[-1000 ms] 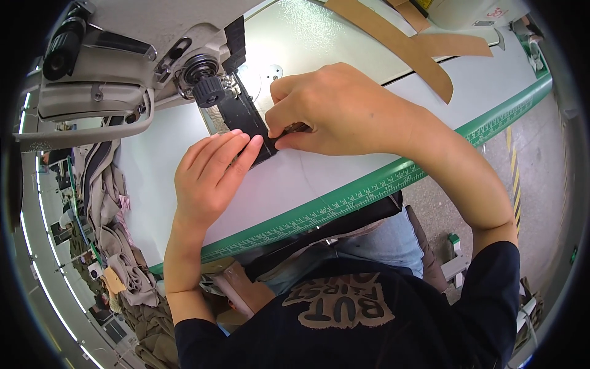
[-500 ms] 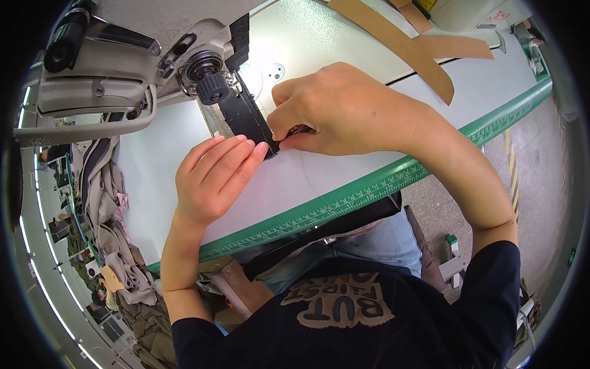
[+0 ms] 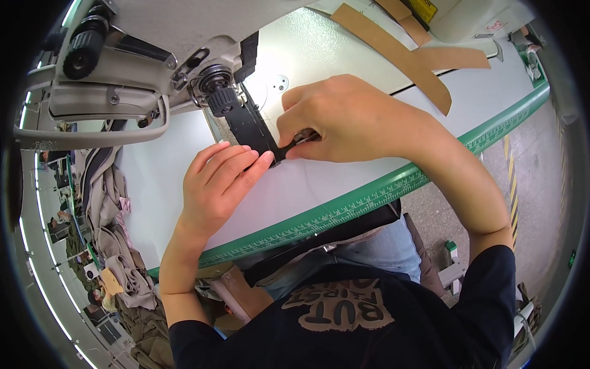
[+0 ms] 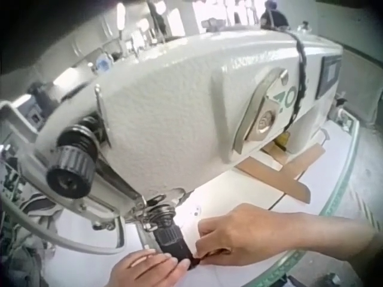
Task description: Sewing a black fabric strap using an industrial sewing machine.
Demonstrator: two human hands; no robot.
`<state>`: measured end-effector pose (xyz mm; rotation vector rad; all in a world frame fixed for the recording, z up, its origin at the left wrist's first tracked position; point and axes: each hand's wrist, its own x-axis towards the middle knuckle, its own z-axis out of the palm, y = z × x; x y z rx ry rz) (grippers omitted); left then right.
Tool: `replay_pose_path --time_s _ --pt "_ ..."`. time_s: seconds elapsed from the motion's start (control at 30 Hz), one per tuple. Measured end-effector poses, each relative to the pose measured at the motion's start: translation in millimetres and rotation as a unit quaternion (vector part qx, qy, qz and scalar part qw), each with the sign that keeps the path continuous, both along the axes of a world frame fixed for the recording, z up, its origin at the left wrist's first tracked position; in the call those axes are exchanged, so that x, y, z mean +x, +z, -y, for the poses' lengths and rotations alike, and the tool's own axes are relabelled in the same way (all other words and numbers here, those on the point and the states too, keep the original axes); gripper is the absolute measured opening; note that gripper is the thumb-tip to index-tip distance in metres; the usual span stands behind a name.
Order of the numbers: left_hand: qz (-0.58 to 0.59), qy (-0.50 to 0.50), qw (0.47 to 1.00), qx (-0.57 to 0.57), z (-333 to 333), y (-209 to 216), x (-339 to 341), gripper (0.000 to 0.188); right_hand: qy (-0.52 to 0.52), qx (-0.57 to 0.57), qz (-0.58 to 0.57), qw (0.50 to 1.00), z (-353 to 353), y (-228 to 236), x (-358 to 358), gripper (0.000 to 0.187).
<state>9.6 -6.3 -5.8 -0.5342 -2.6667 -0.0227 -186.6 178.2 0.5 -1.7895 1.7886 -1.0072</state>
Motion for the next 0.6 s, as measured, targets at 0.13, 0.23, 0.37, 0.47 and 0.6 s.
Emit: replay_pose_path --time_s 0.13,0.23,0.37,0.47,0.6 --pt "0.034 0.011 0.999 0.03 2 2 1 0.028 -0.059 0.027 0.079 0.995 5 8 -3 0.014" --pt "0.044 0.011 0.998 0.047 3 2 -1 0.031 -0.17 0.046 0.102 0.979 16 8 -2 0.017" --pt "0.056 0.019 0.996 0.068 4 5 -3 0.031 -0.231 0.002 0.085 0.969 34 -2 -1 0.035" --pt "0.089 0.031 0.993 0.075 5 5 -1 0.032 -0.219 0.038 0.003 0.975 40 -2 -1 0.049" --pt "0.107 0.028 0.99 0.084 7 4 1 0.036 -0.219 0.014 -0.018 0.976 40 -7 -1 0.057"
